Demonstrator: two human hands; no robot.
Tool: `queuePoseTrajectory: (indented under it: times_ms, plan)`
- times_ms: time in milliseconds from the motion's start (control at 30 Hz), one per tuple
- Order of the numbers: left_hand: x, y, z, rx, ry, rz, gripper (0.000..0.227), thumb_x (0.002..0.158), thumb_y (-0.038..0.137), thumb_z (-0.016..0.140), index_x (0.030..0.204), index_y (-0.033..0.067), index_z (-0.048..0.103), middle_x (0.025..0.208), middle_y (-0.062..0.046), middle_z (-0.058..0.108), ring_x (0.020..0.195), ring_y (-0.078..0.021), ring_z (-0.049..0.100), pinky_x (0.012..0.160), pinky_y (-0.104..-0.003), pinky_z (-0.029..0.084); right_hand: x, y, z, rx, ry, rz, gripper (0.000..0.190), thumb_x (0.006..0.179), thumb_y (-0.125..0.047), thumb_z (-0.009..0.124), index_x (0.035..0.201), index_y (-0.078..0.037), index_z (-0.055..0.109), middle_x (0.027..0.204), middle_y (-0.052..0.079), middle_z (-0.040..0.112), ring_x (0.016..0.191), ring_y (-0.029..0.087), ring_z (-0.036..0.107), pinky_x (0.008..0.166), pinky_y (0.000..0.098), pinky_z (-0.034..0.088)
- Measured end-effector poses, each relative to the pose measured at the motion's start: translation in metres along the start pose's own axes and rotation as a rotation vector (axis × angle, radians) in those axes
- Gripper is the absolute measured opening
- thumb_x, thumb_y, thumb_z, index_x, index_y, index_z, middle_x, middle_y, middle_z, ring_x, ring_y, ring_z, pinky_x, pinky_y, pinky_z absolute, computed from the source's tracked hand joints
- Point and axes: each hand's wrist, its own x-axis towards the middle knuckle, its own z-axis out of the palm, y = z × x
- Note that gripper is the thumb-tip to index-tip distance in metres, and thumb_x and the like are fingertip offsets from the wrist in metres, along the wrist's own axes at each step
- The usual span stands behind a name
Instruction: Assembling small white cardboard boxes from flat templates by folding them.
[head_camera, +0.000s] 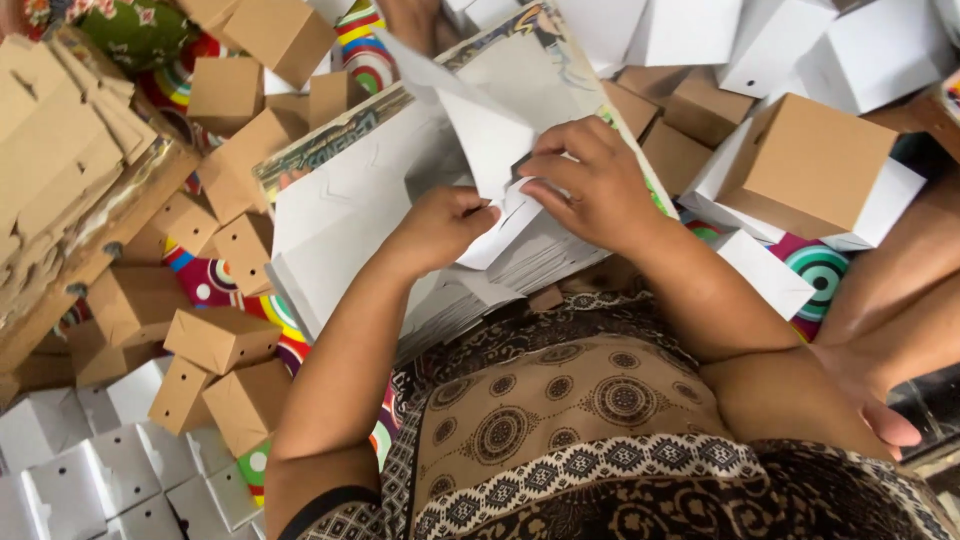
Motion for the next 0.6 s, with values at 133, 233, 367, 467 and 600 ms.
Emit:
queuePoseTrajectory:
  times_ms: [133, 233, 367, 467, 600]
  plan:
    - [-0.003, 0.012, 0.003, 0.014, 0.034, 0.008, 0.029, 0.096, 0.023, 0.062, 0.1, -0.0022, 0.076, 0.075, -0.012, 0.07, 0.068, -0.0167, 0.064, 0.056, -0.028, 0.052, -0.001, 0.0, -0.002, -0.057, -0.034, -0.023, 0.009, 0.094, -0.014, 0.084, 0.1, -0.013, 0.078, 0.106, 0.005, 0.065, 0.096, 0.029, 0.064, 0.081, 0.042, 0.051]
    - [0.003, 0.008, 0.003, -0.031, 0.068, 0.068, 0.042, 0.093, 0.03, 0.071, 0.115, -0.0055, 0.072, 0.09, -0.02, 0.076, 0.08, -0.0276, 0.075, 0.065, -0.035, 0.059, -0.003, -0.001, 0.003, -0.066, -0.075, -0.081, 0.004, 0.094, -0.019, 0.082, 0.091, -0.019, 0.079, 0.104, 0.002, 0.067, 0.096, 0.028, 0.065, 0.076, 0.0393, 0.05]
    - [-0.001, 0.008, 0.008, -0.021, 0.098, 0.102, 0.045, 0.093, 0.028, 0.07, 0.119, -0.0086, 0.069, 0.098, -0.026, 0.074, 0.09, -0.0358, 0.075, 0.069, -0.041, 0.061, -0.002, -0.009, -0.001, -0.003, -0.131, -0.06, 0.012, 0.089, -0.002, 0.08, 0.093, -0.013, 0.082, 0.104, 0.006, 0.07, 0.098, 0.031, 0.065, 0.081, 0.038, 0.054]
    - [-0.009, 0.015, 0.011, -0.089, 0.055, 0.099, 0.056, 0.092, 0.029, 0.071, 0.126, -0.014, 0.063, 0.11, -0.032, 0.072, 0.103, -0.0428, 0.072, 0.08, -0.049, 0.061, 0.0, -0.011, -0.001, 0.021, -0.154, -0.086, 0.023, 0.087, 0.007, 0.073, 0.101, -0.009, 0.081, 0.109, 0.009, 0.071, 0.103, 0.033, 0.065, 0.085, 0.0407, 0.056]
    - [-0.011, 0.02, 0.012, -0.134, 0.075, 0.14, 0.055, 0.089, 0.03, 0.075, 0.123, -0.0124, 0.066, 0.112, -0.033, 0.072, 0.108, -0.0479, 0.069, 0.089, -0.054, 0.058, 0.001, -0.015, 0.005, 0.099, -0.158, -0.085, 0.024, 0.087, 0.012, 0.07, 0.104, -0.003, 0.078, 0.115, 0.012, 0.073, 0.106, 0.034, 0.068, 0.088, 0.042, 0.058]
